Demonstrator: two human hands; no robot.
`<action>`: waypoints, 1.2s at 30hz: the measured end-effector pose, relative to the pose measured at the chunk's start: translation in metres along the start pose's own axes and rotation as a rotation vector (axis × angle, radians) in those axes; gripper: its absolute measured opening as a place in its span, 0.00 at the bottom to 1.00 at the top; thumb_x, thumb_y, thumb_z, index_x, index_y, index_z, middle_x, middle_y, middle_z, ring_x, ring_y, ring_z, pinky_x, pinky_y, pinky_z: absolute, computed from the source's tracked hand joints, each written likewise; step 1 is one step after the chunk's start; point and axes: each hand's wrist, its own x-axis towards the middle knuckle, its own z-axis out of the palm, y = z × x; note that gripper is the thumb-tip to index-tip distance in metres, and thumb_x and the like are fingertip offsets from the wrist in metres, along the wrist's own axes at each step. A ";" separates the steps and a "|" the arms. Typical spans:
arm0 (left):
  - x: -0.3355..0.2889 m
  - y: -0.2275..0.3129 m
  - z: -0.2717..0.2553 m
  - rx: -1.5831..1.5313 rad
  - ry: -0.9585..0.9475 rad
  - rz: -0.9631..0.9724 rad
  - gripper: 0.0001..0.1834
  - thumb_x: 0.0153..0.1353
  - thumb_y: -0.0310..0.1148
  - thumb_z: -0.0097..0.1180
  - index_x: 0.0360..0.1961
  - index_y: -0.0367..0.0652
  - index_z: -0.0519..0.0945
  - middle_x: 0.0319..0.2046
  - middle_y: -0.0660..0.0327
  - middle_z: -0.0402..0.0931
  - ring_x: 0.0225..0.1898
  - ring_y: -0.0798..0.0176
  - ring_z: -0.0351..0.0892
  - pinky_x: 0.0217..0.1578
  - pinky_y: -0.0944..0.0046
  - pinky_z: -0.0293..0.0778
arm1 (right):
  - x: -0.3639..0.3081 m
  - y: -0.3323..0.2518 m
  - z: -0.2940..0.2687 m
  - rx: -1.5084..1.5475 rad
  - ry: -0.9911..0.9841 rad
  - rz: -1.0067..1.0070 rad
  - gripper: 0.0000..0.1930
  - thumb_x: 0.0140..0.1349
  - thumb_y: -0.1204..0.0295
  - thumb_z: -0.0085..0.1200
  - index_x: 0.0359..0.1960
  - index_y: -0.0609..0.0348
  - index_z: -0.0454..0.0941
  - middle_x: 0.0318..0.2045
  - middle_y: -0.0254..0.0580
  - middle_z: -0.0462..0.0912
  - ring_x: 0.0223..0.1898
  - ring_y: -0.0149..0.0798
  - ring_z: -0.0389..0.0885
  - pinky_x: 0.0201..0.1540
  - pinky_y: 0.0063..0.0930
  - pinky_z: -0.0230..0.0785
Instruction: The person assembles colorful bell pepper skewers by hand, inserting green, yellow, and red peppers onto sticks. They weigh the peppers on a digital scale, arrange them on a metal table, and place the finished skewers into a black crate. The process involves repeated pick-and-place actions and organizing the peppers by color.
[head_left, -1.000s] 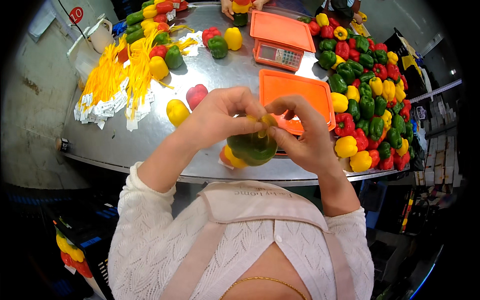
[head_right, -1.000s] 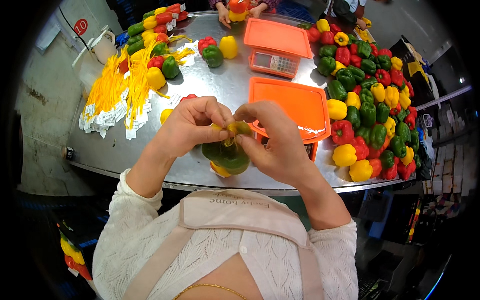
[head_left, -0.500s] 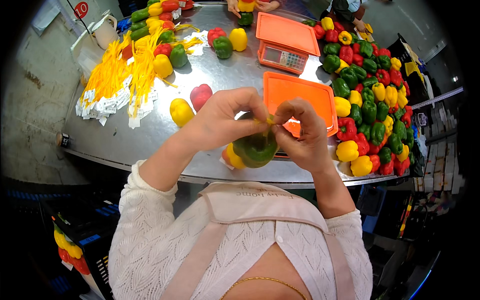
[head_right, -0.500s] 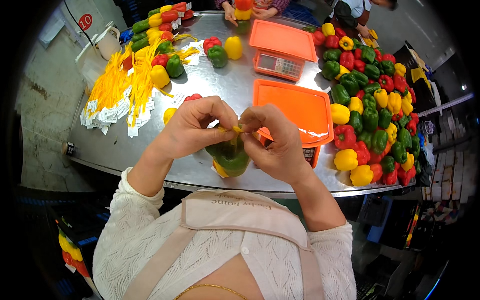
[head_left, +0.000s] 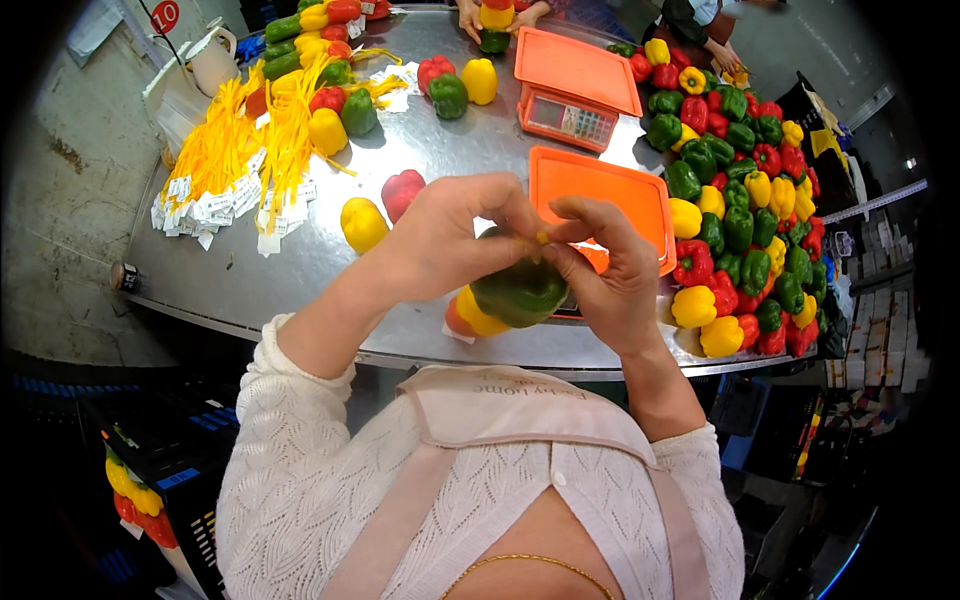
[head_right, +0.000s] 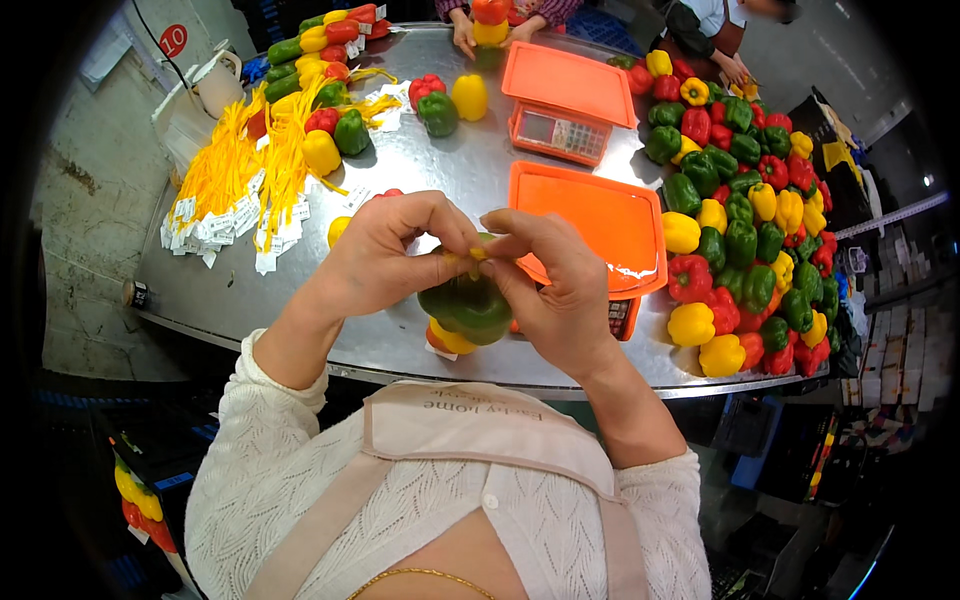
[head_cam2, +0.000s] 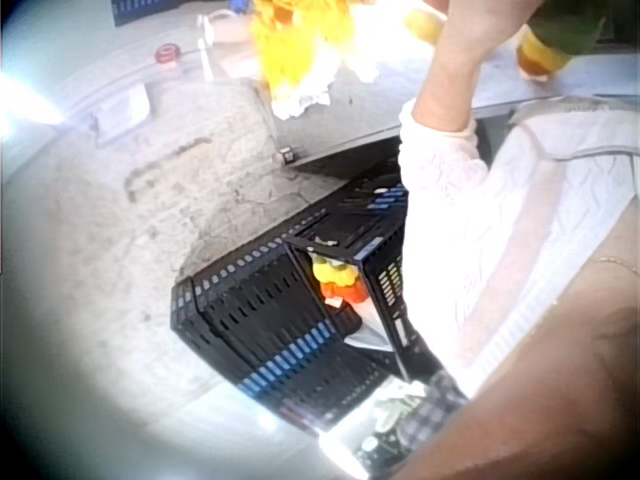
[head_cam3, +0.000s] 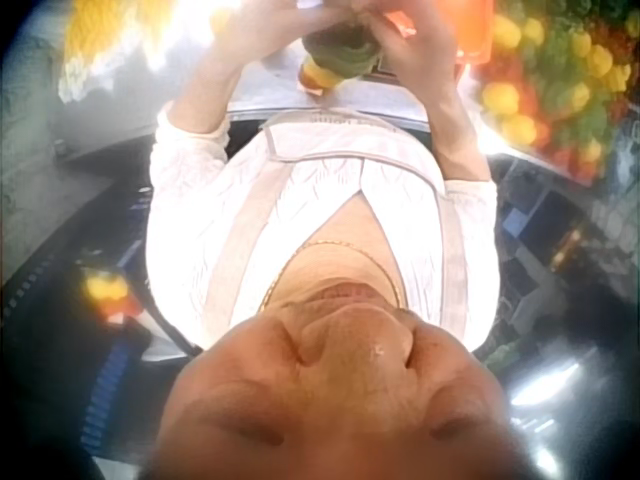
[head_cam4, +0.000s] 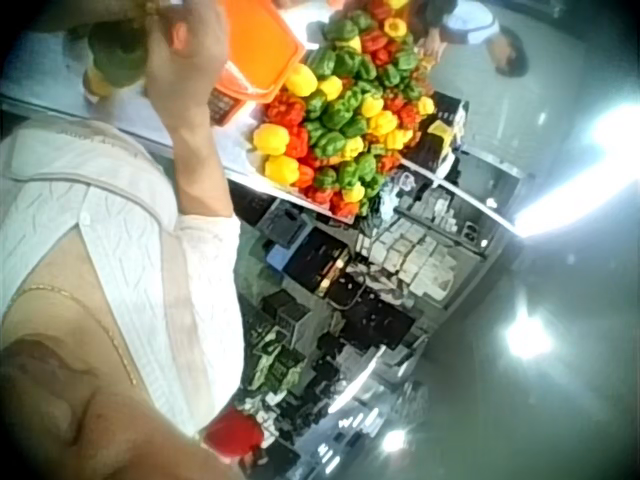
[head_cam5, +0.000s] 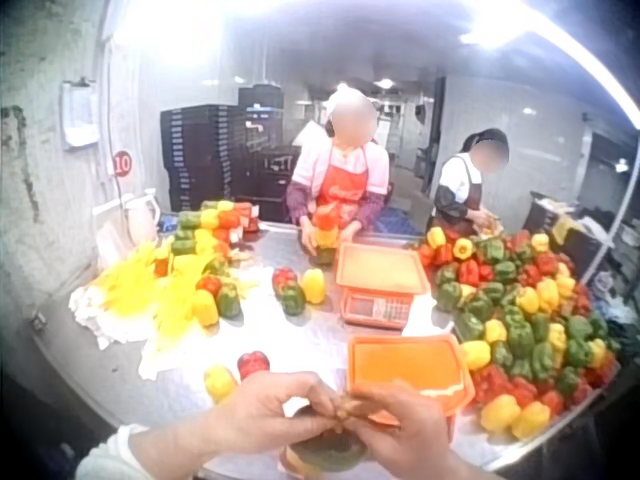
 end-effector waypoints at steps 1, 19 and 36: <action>0.000 0.000 0.000 0.017 -0.001 0.014 0.06 0.57 0.16 0.63 0.33 0.36 0.79 0.36 0.60 0.82 0.38 0.68 0.80 0.41 0.68 0.75 | -0.001 0.003 0.002 0.044 0.014 0.021 0.18 0.56 0.83 0.64 0.50 0.62 0.78 0.34 0.39 0.84 0.39 0.34 0.85 0.43 0.27 0.76; -0.003 -0.028 0.020 0.657 0.346 0.695 0.13 0.48 0.15 0.64 0.32 0.39 0.74 0.35 0.55 0.78 0.33 0.55 0.80 0.31 0.62 0.77 | 0.006 0.006 0.003 0.354 -0.076 0.207 0.12 0.65 0.76 0.59 0.49 0.63 0.77 0.39 0.36 0.82 0.40 0.27 0.79 0.44 0.23 0.73; 0.001 -0.022 0.025 0.699 0.360 0.686 0.14 0.47 0.14 0.65 0.34 0.38 0.78 0.37 0.54 0.80 0.35 0.52 0.81 0.33 0.60 0.77 | 0.059 -0.022 -0.027 -0.481 -0.368 -0.538 0.12 0.53 0.80 0.59 0.40 0.60 0.74 0.32 0.41 0.75 0.35 0.42 0.78 0.41 0.33 0.70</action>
